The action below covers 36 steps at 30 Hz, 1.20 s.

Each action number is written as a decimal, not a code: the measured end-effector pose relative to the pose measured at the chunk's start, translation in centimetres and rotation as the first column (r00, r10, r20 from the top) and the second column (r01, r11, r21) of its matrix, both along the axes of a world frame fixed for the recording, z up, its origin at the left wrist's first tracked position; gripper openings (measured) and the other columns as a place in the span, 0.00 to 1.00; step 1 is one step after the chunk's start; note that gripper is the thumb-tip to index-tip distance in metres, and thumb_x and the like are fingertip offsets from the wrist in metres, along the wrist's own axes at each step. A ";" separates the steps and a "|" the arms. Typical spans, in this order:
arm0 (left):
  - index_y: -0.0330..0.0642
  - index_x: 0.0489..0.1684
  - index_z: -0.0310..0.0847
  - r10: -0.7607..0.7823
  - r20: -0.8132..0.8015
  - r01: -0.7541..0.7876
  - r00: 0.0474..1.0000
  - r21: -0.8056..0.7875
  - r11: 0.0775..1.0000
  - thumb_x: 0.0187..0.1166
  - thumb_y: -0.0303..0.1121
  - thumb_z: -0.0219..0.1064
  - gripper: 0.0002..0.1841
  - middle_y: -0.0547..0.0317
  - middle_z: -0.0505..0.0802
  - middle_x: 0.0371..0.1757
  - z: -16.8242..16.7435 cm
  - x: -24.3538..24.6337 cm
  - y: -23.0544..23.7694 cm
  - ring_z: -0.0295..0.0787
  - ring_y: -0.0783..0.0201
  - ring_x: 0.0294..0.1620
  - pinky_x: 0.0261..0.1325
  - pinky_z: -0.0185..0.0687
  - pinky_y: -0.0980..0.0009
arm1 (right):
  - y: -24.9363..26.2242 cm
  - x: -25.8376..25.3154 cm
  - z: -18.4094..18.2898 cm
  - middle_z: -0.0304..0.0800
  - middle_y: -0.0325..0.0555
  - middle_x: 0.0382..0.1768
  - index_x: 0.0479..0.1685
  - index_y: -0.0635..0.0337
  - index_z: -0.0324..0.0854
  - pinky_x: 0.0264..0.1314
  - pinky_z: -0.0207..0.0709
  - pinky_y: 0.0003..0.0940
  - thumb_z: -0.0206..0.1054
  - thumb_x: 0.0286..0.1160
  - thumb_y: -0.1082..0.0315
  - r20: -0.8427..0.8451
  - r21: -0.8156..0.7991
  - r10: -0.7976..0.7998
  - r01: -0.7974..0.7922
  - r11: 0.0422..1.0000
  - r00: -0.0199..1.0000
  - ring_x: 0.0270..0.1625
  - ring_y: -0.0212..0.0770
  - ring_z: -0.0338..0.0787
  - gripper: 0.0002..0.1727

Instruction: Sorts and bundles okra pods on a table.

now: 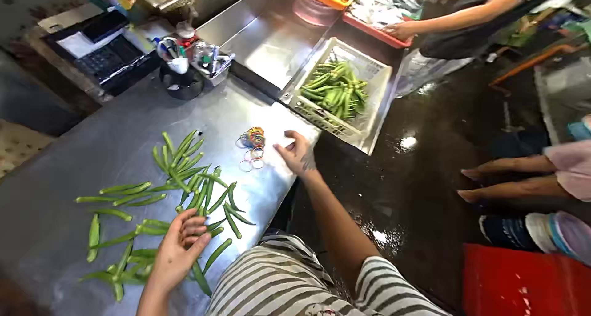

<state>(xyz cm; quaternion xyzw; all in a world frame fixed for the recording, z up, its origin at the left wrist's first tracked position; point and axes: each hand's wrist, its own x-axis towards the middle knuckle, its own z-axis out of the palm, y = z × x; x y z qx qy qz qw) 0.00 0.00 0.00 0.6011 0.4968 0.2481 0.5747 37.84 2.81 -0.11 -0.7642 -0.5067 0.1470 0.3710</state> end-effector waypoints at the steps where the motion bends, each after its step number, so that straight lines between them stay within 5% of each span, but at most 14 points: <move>1: 0.41 0.78 0.70 -0.014 -0.026 0.013 1.000 -0.014 1.000 0.66 0.42 0.78 0.38 0.55 0.92 0.61 0.3 0.3 -0.2 0.94 0.60 0.53 0.51 0.94 0.63 | 0.4 -1.6 -2.1 0.93 0.55 0.53 0.60 0.64 0.85 0.48 0.89 0.49 0.75 0.73 0.54 -0.133 -0.093 0.130 -0.143 0.985 0.983 0.40 0.46 0.93 0.25; 4: 0.41 0.77 0.73 -0.083 -0.068 0.080 0.994 -0.036 0.996 0.68 0.43 0.79 0.36 0.56 0.91 0.62 0.3 0.2 -0.2 0.92 0.62 0.56 0.55 0.92 0.63 | 2.4 -7.6 -4.2 0.95 0.44 0.43 0.48 0.58 0.91 0.44 0.87 0.37 0.73 0.74 0.54 -0.285 -0.160 0.332 -0.386 0.909 0.899 0.34 0.35 0.91 0.16; 8: 0.42 0.74 0.76 -0.068 -0.038 0.063 0.997 -0.109 0.992 0.70 0.42 0.78 0.32 0.58 0.91 0.61 0.1 -1.0 -0.3 0.92 0.64 0.57 0.57 0.90 0.64 | 6.6 -11.2 -4.0 0.92 0.45 0.35 0.47 0.59 0.89 0.42 0.85 0.43 0.72 0.77 0.57 -0.235 -0.144 0.440 -0.479 0.866 0.867 0.31 0.38 0.88 0.14; 14: 0.38 0.63 0.81 0.166 0.001 -0.165 0.986 -0.087 0.982 0.75 0.35 0.75 0.20 0.59 0.93 0.50 -0.6 -2.5 0.2 0.93 0.67 0.47 0.53 0.91 0.69 | 15.6 -14.9 -4.4 0.89 0.59 0.53 0.59 0.60 0.87 0.55 0.85 0.55 0.68 0.80 0.67 -0.017 -0.168 0.637 -0.631 0.758 0.770 0.51 0.56 0.90 0.13; 16: 0.39 0.52 0.85 0.275 0.003 -0.275 0.961 -0.040 0.961 0.78 0.34 0.72 0.11 0.61 0.93 0.39 -0.9 -2.9 0.4 0.91 0.68 0.35 0.42 0.91 0.70 | 18.4 -16.1 -4.5 0.86 0.61 0.60 0.65 0.55 0.86 0.64 0.82 0.59 0.65 0.79 0.70 0.032 -0.224 0.677 -0.655 0.722 0.735 0.62 0.61 0.87 0.17; 18: 0.42 0.42 0.86 0.379 0.009 -0.379 0.925 0.016 0.925 0.78 0.36 0.72 0.07 0.66 0.85 0.23 -1.1 -3.2 0.5 0.79 0.72 0.18 0.23 0.80 0.75 | 20.9 -17.0 -4.6 0.81 0.56 0.71 0.70 0.43 0.85 0.66 0.78 0.64 0.67 0.69 0.73 0.161 -0.362 0.731 -0.649 0.669 0.663 0.71 0.64 0.80 0.27; 21: 0.45 0.36 0.84 0.444 0.066 -0.448 0.893 0.063 0.892 0.75 0.38 0.75 0.09 0.72 0.78 0.17 -1.3 -4.1 0.4 0.67 0.77 0.14 0.19 0.64 0.80 | 23.1 -17.1 -5.3 0.80 0.48 0.74 0.63 0.38 0.87 0.61 0.74 0.68 0.77 0.57 0.69 0.333 -0.520 0.807 -0.619 0.588 0.487 0.74 0.64 0.76 0.28; 25: 0.44 0.45 0.84 0.476 0.093 -0.483 0.875 0.101 0.869 0.74 0.39 0.75 0.11 0.71 0.80 0.22 -2.0 -5.7 0.1 0.70 0.76 0.18 0.22 0.66 0.81 | 23.2 -16.3 -4.2 0.86 0.51 0.64 0.60 0.48 0.85 0.63 0.71 0.69 0.81 0.61 0.65 0.360 -0.609 0.849 -0.592 0.527 0.386 0.72 0.63 0.79 0.23; 32: 0.42 0.48 0.83 0.444 0.002 -0.444 0.896 0.024 0.896 0.78 0.41 0.71 0.13 0.67 0.85 0.28 -2.1 -4.3 1.4 0.80 0.73 0.26 0.31 0.77 0.76 | 18.4 -13.4 -2.9 0.93 0.56 0.49 0.54 0.57 0.85 0.60 0.76 0.69 0.72 0.73 0.70 0.297 -0.573 0.843 -0.622 0.534 0.450 0.55 0.60 0.91 0.12; 36: 0.34 0.75 0.71 0.388 0.069 -0.378 0.919 -0.124 0.918 0.78 0.47 0.72 0.32 0.50 0.91 0.53 -1.4 0.2 3.2 0.92 0.60 0.49 0.55 0.91 0.60 | 12.5 -15.4 -0.7 0.91 0.58 0.45 0.59 0.63 0.82 0.57 0.83 0.64 0.62 0.84 0.63 0.056 -0.426 0.826 -0.735 0.527 0.560 0.50 0.58 0.92 0.15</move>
